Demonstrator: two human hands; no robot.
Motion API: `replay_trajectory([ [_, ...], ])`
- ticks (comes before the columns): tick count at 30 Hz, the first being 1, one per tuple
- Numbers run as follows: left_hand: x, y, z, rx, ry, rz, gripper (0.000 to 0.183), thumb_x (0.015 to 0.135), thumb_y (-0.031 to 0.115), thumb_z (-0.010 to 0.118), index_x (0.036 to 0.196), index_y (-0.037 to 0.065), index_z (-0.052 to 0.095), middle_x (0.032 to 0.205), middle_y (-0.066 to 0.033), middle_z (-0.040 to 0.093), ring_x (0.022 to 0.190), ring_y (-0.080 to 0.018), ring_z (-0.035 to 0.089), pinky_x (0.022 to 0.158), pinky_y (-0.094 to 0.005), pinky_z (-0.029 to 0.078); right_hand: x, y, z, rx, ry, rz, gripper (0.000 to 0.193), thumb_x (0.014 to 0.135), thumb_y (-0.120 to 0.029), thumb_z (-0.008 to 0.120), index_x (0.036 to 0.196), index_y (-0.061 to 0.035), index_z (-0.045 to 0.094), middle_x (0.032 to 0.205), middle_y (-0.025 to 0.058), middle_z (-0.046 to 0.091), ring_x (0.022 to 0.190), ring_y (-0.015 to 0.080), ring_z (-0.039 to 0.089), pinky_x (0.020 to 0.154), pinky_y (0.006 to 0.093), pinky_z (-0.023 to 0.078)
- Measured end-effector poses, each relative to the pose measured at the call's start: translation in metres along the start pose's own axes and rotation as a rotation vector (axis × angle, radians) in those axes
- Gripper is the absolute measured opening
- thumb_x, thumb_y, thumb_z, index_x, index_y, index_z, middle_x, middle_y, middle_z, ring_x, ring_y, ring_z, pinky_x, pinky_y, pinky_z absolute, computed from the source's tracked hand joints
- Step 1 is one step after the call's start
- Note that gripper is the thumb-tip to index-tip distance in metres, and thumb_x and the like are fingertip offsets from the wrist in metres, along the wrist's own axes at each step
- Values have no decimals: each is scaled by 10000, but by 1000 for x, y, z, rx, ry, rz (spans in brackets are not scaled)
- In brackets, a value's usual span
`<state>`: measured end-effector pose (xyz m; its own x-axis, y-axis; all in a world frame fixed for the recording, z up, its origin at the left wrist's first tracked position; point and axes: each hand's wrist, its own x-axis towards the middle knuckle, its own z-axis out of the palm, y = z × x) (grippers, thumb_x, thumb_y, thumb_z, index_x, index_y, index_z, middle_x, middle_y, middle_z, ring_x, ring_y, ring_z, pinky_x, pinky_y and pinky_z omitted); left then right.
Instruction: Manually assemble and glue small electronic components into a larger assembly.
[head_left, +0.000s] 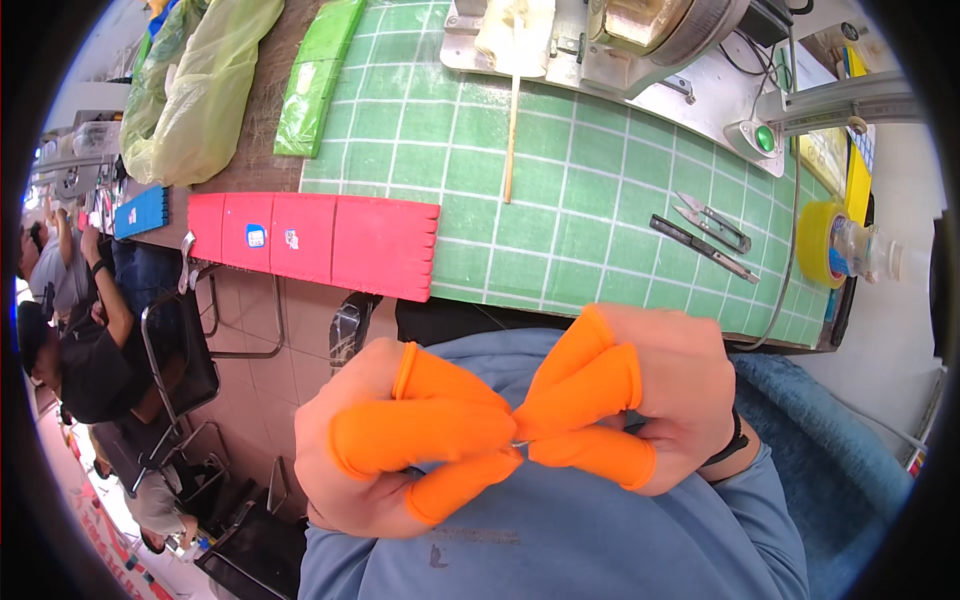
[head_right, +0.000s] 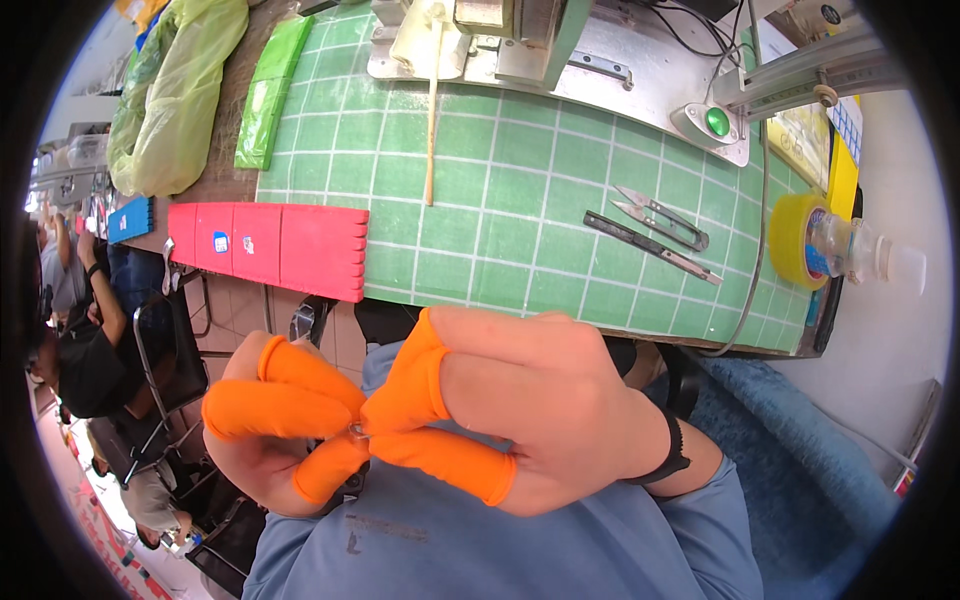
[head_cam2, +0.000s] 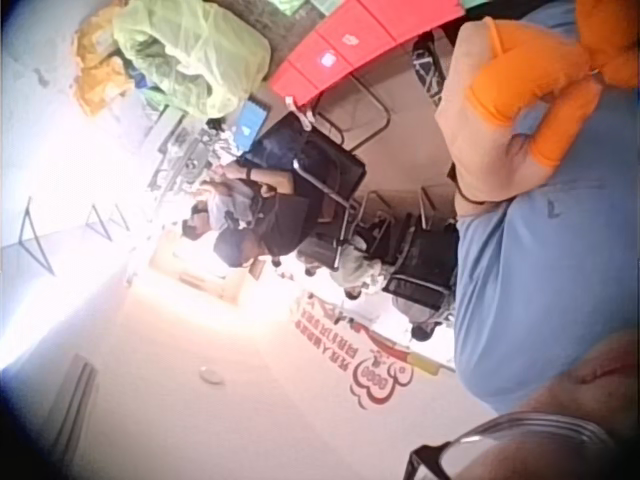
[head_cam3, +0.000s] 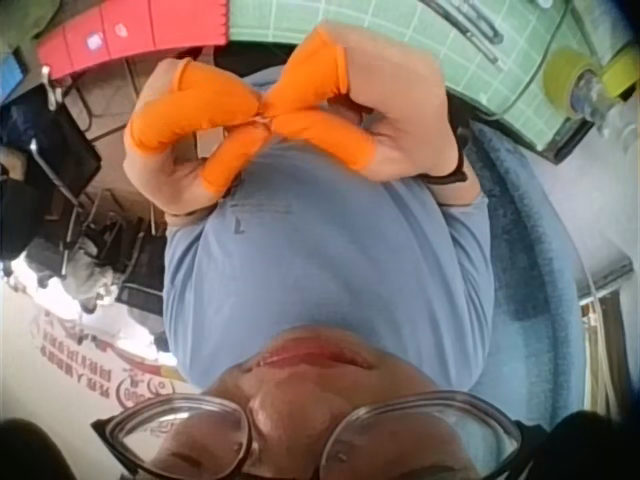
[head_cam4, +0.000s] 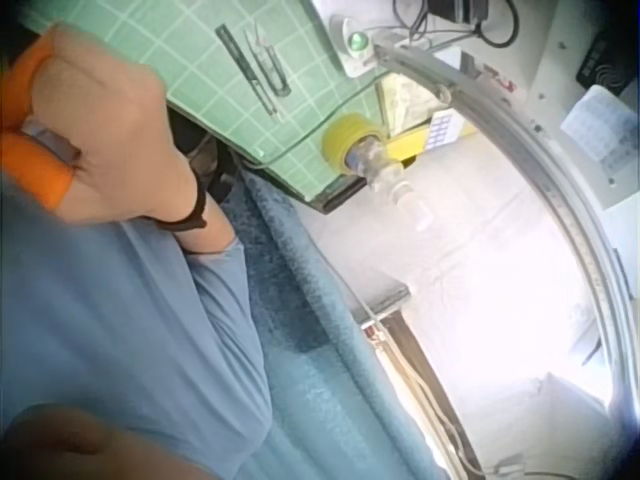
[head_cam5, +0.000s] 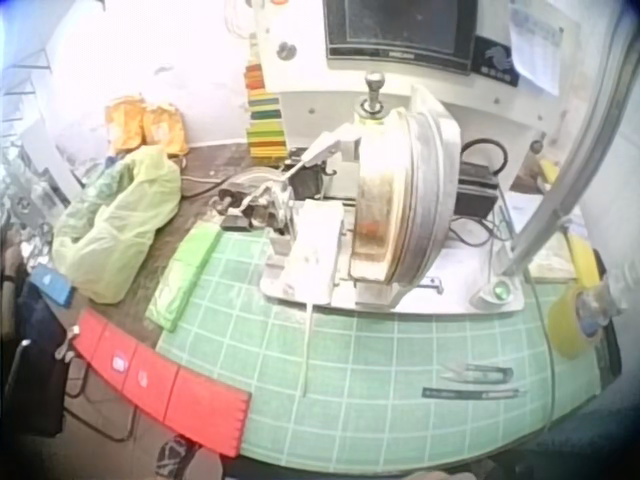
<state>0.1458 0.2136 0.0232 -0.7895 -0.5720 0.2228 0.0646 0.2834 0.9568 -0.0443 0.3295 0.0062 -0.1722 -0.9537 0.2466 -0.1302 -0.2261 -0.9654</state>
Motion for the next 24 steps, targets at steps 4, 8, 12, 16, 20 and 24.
replay_trajectory([
  [4, 1, -2, -2, -19, -71, 61, 284, 750, 24, 871, 927, -22, 654, 820, -160, 655, 652, -173, 590, 573, -291, 408, -1, -3, -5, 120, -65, 95, 176, 799, -98, 884, 888, -36, 745, 795, 45, 629, 535, 141, 513, 472, 275, 381],
  [8, 3, -5, -9, -114, -141, 25, 279, 759, 12, 842, 947, -28, 640, 831, -161, 656, 649, -176, 587, 572, -295, 416, -3, 2, -3, 193, -70, 107, 198, 796, -134, 908, 908, -49, 770, 730, 0, 563, 496, 96, 346, 458, 260, 270],
  [12, 1, -7, -9, -169, -104, -7, 250, 768, 5, 815, 935, -22, 630, 845, -154, 659, 651, -174, 582, 581, -297, 427, -4, 1, -2, 162, -39, 127, 222, 786, -131, 914, 949, -54, 784, 708, -9, 536, 494, 90, 344, 457, 255, 273],
  [16, 1, -7, -8, -152, -85, -29, 246, 775, 32, 819, 921, -16, 627, 849, -150, 666, 656, -166, 573, 594, -294, 432, -1, -2, 0, 151, -15, 138, 228, 784, -102, 904, 976, -55, 791, 726, -6, 562, 485, 86, 347, 453, 246, 261],
  [20, -1, -6, -9, -128, -86, -44, 263, 767, 62, 837, 903, -10, 624, 863, -152, 675, 648, -167, 561, 599, -294, 428, 2, 0, 2, 69, -33, 83, 268, 757, -56, 891, 1002, -41, 786, 752, 17, 597, 475, 98, 412, 437, 242, 323],
  [24, -8, 0, -9, -109, 2, -280, 288, 804, -24, 799, 1003, -19, 591, 924, -168, 705, 699, -155, 619, 620, -260, 453, 3, 13, 16, -196, 59, -106, 207, 748, -28, 872, 917, -26, 752, 755, 39, 604, 481, 128, 484, 443, 257, 422],
])
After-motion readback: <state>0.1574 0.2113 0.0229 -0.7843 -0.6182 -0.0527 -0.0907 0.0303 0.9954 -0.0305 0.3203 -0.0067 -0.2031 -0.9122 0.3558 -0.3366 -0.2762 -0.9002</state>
